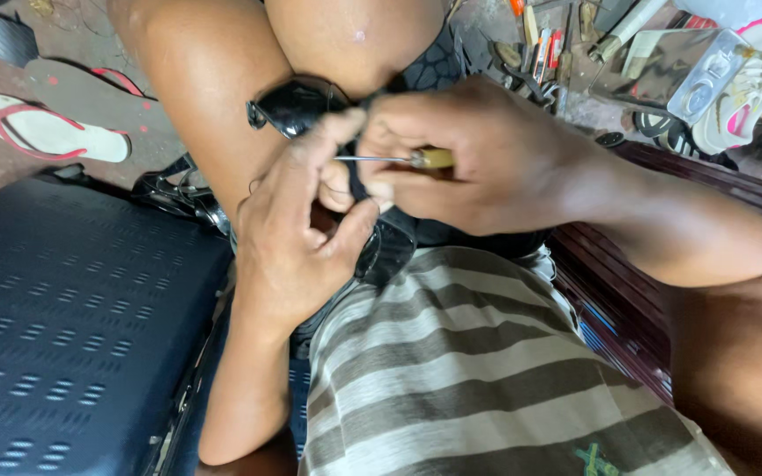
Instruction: The person sands the sole of a black high-heeled shoe with a sanding block, then uses a needle and thread to stitch the upper part of the shoe. The person holds the shoe on their lap while performing the repair.
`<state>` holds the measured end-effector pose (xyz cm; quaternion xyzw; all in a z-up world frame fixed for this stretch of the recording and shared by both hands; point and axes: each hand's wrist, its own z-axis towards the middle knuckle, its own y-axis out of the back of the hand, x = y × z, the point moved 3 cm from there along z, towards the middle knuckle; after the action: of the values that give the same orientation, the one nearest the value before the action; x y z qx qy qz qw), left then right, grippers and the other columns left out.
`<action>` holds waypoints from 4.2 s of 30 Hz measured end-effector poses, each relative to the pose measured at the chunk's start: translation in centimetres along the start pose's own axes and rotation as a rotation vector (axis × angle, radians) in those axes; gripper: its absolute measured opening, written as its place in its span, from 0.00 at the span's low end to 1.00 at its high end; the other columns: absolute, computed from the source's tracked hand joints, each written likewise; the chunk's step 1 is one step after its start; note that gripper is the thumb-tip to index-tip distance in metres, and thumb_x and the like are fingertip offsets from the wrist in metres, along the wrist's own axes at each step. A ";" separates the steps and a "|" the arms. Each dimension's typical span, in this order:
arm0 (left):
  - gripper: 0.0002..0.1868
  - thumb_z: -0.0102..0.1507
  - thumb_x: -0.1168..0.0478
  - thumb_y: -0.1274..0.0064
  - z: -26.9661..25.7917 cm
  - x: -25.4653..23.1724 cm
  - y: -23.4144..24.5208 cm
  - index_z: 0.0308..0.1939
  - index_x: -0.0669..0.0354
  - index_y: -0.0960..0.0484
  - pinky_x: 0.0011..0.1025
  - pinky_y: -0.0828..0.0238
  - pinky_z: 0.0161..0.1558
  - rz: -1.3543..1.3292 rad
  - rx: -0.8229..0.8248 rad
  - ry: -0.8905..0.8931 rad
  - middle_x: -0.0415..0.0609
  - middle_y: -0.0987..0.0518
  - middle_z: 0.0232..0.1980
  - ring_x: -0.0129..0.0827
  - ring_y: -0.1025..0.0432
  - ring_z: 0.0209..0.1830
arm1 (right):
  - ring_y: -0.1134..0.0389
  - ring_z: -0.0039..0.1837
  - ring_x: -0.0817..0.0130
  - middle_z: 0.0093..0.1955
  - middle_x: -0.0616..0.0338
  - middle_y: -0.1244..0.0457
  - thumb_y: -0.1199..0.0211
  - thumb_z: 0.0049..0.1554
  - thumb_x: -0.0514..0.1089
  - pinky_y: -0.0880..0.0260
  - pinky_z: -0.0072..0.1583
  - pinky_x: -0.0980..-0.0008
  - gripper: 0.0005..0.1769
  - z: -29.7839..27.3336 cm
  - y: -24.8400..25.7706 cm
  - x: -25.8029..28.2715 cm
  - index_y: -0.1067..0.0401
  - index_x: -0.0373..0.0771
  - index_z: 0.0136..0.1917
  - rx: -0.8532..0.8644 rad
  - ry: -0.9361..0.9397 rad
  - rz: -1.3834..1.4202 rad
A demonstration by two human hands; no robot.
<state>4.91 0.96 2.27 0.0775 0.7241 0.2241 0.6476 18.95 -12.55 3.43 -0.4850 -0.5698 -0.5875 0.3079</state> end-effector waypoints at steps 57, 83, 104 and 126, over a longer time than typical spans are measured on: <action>0.29 0.66 0.67 0.38 -5.8 8.1 1.1 0.21 0.57 0.45 0.24 0.55 0.28 -0.279 -0.401 0.369 0.36 0.45 0.22 0.19 0.52 0.24 | 0.35 0.31 0.75 0.31 0.68 0.38 0.23 0.53 0.60 0.37 0.33 0.71 0.33 0.7 -4.4 -0.9 0.31 0.44 0.64 -0.181 -0.154 -0.518; 0.19 0.68 0.62 0.39 -2.5 4.3 -0.6 0.27 0.61 0.31 0.41 0.39 0.36 0.336 -0.208 -0.029 0.53 0.32 0.33 0.46 0.34 0.33 | 0.37 0.64 0.66 0.64 0.63 0.40 0.29 0.63 0.45 0.35 0.60 0.64 0.09 1.8 1.4 -3.6 0.26 0.41 0.51 -0.167 0.322 -0.766; 0.11 0.64 0.71 0.39 -2.0 3.0 0.6 0.48 0.66 0.22 0.24 0.31 0.36 0.037 -0.143 0.215 0.48 0.27 0.40 0.26 0.30 0.32 | 0.36 0.37 0.74 0.46 0.54 0.32 0.51 0.70 0.41 0.27 0.49 0.67 0.11 -1.2 1.0 -4.6 0.37 0.39 0.44 -0.130 0.159 0.734; 0.17 0.66 0.57 0.33 -0.9 5.4 2.1 0.31 0.61 0.24 0.34 0.32 0.37 0.265 -0.095 -0.012 0.46 0.27 0.35 0.35 0.29 0.33 | 0.44 0.29 0.83 0.32 0.70 0.42 0.49 0.67 0.40 0.43 0.33 0.78 0.09 1.6 -0.5 -3.8 0.38 0.41 0.42 -0.132 -0.055 0.568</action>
<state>2.90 4.78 -1.69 0.1431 0.6922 0.3411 0.6197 20.10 -11.67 -0.49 -0.6599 -0.3799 -0.5001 0.4125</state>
